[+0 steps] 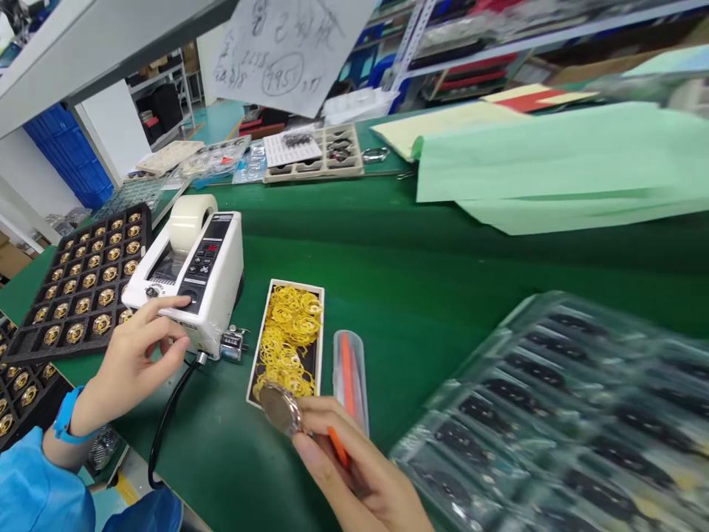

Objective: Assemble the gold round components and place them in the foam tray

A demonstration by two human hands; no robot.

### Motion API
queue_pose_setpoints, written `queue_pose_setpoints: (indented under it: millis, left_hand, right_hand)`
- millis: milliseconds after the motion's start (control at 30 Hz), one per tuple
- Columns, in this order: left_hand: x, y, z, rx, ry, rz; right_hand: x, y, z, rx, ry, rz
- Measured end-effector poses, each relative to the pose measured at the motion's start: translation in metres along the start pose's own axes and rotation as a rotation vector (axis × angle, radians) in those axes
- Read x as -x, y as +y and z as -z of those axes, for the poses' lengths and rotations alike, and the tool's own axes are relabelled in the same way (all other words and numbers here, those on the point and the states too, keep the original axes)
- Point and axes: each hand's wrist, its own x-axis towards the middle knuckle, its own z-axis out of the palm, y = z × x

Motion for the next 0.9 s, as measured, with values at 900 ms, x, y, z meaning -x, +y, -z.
queue_pose_setpoints:
  millis: [900]
  left_hand:
    - [-0.002, 0.005, -0.055, 0.567, -0.602, 0.152]
  right_hand:
    - [0.002, -0.018, 0.005, -0.591, -0.254, -0.701]
